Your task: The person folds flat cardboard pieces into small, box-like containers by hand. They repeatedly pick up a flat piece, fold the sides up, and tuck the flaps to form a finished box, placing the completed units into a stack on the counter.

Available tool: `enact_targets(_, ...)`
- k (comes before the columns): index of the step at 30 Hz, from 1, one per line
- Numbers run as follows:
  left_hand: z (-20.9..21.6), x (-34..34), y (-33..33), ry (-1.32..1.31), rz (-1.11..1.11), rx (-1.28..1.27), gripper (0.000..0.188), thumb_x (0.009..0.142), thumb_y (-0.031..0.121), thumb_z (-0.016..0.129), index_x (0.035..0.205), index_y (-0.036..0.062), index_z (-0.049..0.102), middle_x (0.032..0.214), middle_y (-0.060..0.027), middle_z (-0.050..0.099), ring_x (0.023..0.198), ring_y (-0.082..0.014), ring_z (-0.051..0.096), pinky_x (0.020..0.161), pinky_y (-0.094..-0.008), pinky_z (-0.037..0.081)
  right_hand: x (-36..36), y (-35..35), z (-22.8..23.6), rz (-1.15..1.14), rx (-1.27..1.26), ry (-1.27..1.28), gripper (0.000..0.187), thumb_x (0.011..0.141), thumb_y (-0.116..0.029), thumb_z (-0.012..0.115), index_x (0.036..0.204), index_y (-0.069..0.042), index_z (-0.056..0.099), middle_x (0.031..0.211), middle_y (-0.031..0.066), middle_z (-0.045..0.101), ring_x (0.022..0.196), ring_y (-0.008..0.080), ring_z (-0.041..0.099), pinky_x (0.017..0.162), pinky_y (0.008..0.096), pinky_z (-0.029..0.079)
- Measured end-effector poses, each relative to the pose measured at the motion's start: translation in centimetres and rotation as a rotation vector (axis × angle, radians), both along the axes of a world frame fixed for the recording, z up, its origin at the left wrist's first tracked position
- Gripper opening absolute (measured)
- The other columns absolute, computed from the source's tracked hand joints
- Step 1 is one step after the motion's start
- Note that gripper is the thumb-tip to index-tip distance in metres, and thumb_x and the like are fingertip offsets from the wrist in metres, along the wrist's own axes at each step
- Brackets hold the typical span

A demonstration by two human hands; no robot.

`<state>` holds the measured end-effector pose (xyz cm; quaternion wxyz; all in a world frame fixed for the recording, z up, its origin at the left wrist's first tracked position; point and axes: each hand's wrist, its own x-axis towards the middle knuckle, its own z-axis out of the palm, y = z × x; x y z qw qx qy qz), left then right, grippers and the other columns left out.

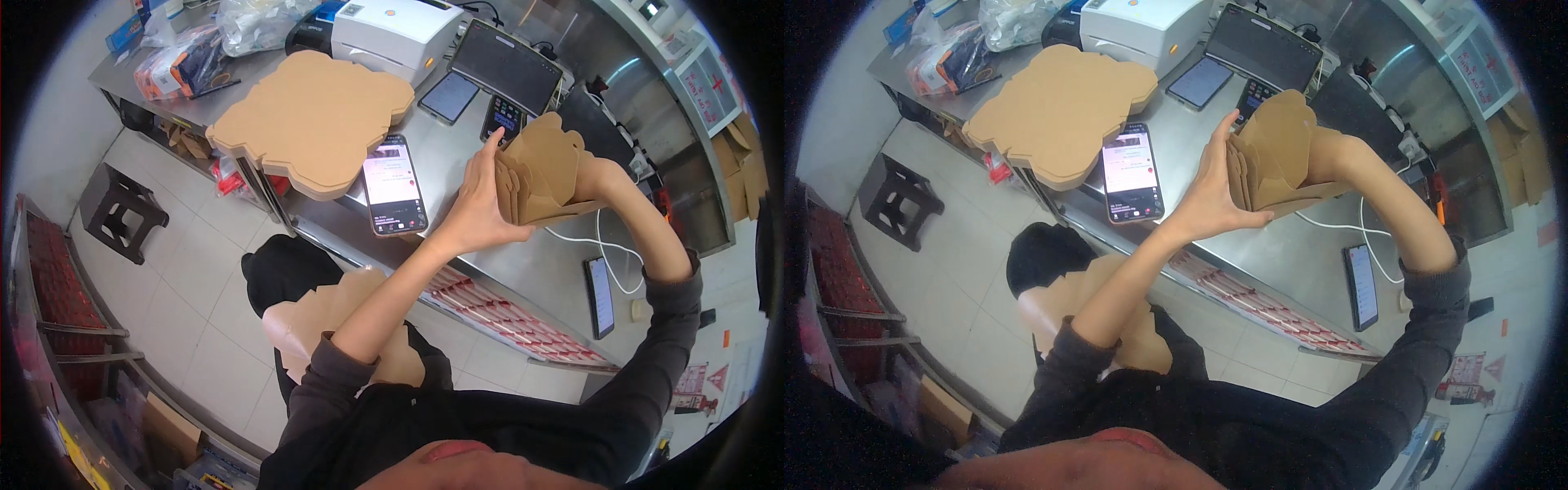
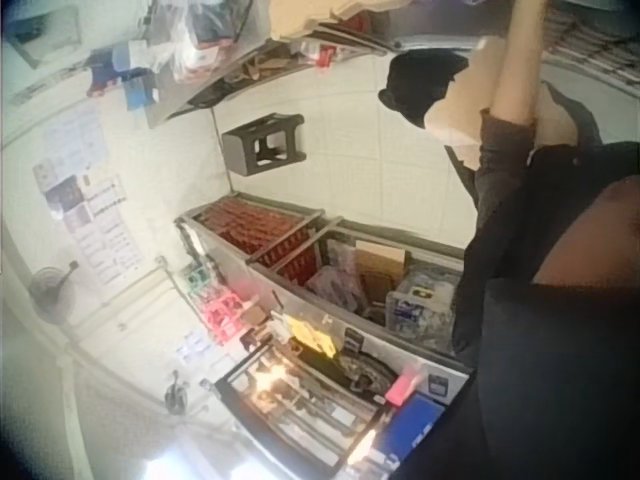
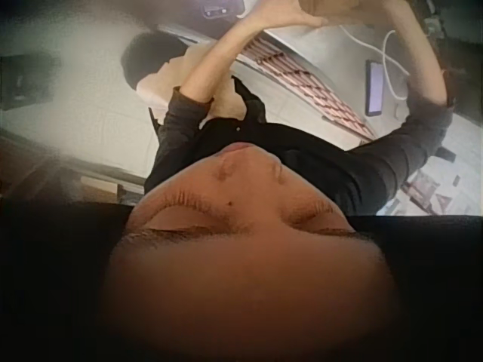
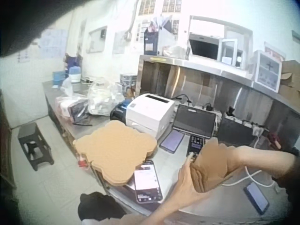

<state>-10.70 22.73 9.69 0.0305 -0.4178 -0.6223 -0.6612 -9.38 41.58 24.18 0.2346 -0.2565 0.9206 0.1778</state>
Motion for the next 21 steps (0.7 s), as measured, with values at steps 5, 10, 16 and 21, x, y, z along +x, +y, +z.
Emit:
enact_targets(5,-1.7,0.5,1.4,-0.006,-0.005,0.002,0.132,0.058,0.027,0.093,0.154,0.0042,0.005,0.151,-0.0279,0.023,0.142,-0.0443,0.027,0.117,-0.0505,0.028,-0.4,1.5,-1.1,0.447,0.059,0.055,0.056,0.089,-0.038,0.066,0.14,-0.019,0.054,0.143,0.008,0.054,0.129,0.0262,0.053,0.107,0.0412,0.041)
enact_targets(10,-2.0,-0.2,1.1,0.012,-0.023,-0.039,0.134,0.056,0.029,0.094,0.154,0.0041,0.007,0.15,-0.0279,0.027,0.14,-0.0436,0.032,0.117,-0.0483,0.03,-0.8,-1.5,-1.5,0.03,0.077,-0.199,0.049,0.089,-0.031,0.065,0.135,-0.018,0.058,0.137,0.0083,0.059,0.122,0.026,0.057,0.102,0.042,0.043)
enact_targets(16,-2.4,0.1,0.7,-0.015,-0.003,-0.029,0.131,0.053,0.025,0.093,0.155,0.0102,0.012,0.135,-0.0224,0.042,0.127,-0.0429,0.043,0.105,-0.0519,0.037,-1.3,-5.9,-1.7,-0.192,0.266,-0.365,0.053,0.089,-0.033,0.063,0.139,-0.018,0.056,0.14,0.0099,0.056,0.126,0.0283,0.054,0.106,0.0448,0.041)
enact_targets(21,-2.6,0.5,1.5,0.006,0.004,0.033,0.132,0.05,0.03,0.095,0.153,0.008,0.015,0.135,-0.023,0.042,0.127,-0.0424,0.043,0.105,-0.0529,0.038,1.3,-3.8,-5.5,-0.028,0.292,-0.231,0.055,0.092,-0.038,0.054,0.143,-0.017,0.049,0.151,0.0087,0.043,0.138,0.0251,0.041,0.115,0.0433,0.031)
